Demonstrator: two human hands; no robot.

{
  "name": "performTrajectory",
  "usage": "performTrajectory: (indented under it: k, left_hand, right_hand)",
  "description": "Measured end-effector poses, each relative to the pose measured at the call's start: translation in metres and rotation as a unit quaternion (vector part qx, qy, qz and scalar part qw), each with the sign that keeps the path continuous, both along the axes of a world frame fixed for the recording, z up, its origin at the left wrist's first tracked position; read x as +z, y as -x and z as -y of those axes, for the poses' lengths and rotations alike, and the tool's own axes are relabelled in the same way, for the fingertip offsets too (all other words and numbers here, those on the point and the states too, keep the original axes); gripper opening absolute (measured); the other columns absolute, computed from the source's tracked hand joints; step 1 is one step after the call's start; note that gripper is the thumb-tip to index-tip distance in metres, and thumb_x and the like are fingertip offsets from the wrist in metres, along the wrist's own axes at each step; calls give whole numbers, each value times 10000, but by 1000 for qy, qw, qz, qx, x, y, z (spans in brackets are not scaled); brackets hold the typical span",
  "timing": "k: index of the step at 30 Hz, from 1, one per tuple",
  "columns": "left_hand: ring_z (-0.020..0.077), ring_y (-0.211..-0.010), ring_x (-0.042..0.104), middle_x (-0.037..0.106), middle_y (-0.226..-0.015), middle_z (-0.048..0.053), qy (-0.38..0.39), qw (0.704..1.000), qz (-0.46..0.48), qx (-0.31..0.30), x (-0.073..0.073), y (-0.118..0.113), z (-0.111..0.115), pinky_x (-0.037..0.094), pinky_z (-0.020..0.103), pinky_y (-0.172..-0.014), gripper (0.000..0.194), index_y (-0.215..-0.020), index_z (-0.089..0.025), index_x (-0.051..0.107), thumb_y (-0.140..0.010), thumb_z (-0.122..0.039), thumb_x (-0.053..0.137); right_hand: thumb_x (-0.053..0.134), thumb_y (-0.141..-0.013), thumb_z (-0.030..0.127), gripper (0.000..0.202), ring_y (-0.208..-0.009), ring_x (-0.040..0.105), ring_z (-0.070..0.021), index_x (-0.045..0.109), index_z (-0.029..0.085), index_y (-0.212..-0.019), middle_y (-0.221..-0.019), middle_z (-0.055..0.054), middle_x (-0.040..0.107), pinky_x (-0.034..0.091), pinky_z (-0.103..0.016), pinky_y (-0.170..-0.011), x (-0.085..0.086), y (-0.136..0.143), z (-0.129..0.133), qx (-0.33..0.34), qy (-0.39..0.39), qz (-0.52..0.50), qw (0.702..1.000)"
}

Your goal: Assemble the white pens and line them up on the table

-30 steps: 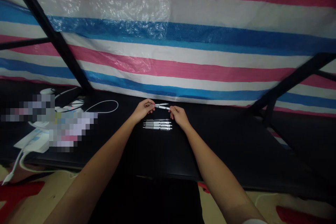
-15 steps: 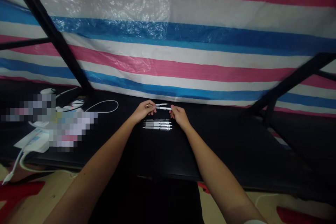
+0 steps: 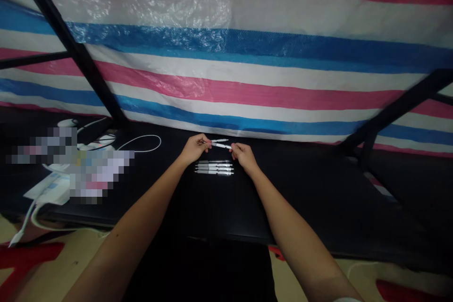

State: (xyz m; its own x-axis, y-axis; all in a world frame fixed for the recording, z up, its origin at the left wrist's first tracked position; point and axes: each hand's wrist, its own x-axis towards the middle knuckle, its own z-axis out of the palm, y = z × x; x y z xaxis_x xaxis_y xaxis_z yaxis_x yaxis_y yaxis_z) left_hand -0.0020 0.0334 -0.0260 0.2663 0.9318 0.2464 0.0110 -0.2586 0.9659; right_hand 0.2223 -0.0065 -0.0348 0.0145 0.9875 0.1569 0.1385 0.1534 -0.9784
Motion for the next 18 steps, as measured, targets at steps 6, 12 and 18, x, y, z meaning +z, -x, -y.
performTrajectory:
  k: [6, 12, 18]
  left_hand:
    - [90, -508, 508, 572, -591, -15, 89, 993, 66, -24, 4, 0, 2, 366, 227, -489, 318, -894, -143, 694, -745, -396, 817]
    - [143, -597, 603, 672, -723, 77, 179, 965, 159, -111, 8, 8, 2, 484, 287, -594, 567, -1025, -115, 711, -903, -646, 553]
    - [178, -608, 640, 698, -731, 102, 208, 961, 146, -113, 9, 11, 1, 507, 319, -632, 729, -995, -117, 717, -902, -764, 396]
  right_hand:
    - [724, -780, 491, 323, -491, 373, -123, 631, 213, -916, -547, 55, 407, 271, -274, -479, 17, 4, 8, 39, 66, -224, 972]
    - [421, -937, 545, 433, -699, 526, -204, 647, 202, -1078, -835, -97, 622, 392, -322, -534, 29, 1, 14, 100, 115, -350, 924]
    - [470, -907, 366, 276, -771, 555, -227, 644, 203, -1046, -915, -126, 646, 436, -344, -580, 25, 8, 17, 106, 129, -410, 896]
